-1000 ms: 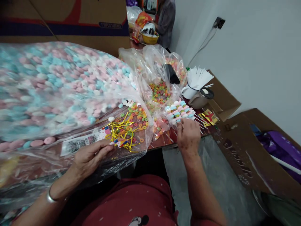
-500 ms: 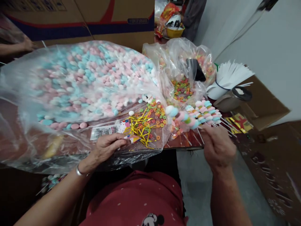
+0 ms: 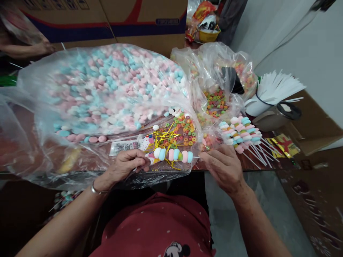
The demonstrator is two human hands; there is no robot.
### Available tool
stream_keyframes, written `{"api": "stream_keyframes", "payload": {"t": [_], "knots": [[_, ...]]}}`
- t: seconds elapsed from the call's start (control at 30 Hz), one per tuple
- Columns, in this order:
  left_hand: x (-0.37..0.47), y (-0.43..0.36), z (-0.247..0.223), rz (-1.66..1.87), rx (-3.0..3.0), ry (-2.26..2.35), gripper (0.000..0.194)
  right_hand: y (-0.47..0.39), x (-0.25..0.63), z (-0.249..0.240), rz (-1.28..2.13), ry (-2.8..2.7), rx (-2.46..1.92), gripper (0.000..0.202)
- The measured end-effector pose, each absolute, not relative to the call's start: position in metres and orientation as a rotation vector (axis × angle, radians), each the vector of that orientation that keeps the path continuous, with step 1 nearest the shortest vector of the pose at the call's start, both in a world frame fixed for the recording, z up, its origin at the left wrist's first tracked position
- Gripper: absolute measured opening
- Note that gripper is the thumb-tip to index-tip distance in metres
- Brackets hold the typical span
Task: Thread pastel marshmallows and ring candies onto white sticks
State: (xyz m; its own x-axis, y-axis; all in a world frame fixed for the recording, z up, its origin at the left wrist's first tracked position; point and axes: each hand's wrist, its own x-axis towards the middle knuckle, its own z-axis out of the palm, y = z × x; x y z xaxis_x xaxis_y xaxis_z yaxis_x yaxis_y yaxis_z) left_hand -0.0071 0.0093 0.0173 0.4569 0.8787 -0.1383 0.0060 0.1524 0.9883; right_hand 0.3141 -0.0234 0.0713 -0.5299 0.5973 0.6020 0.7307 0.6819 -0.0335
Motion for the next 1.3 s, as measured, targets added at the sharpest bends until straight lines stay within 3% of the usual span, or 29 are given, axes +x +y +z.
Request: {"api": "stream_keyframes", "payload": {"t": [0.27,0.47,0.97,1.3], "knots": [[-0.014,0.016,0.018,0.571,1.336,0.903,0.029,-0.023,0.325,0.069,-0.209,-2.371,-1.036,0.020],[-0.009,0.019,0.029,0.398,1.304,0.822,0.023,-0.023,0.320,0.070,-0.178,-2.388,-1.015,0.020],[-0.017,0.013,0.022,0.599,1.600,0.930,0.030,-0.026,0.324,0.078,-0.250,-2.323,-1.001,0.023],[-0.008,0.011,0.028,0.532,1.247,0.856,0.034,-0.023,0.314,0.078,-0.379,-2.354,-0.967,0.017]]}}
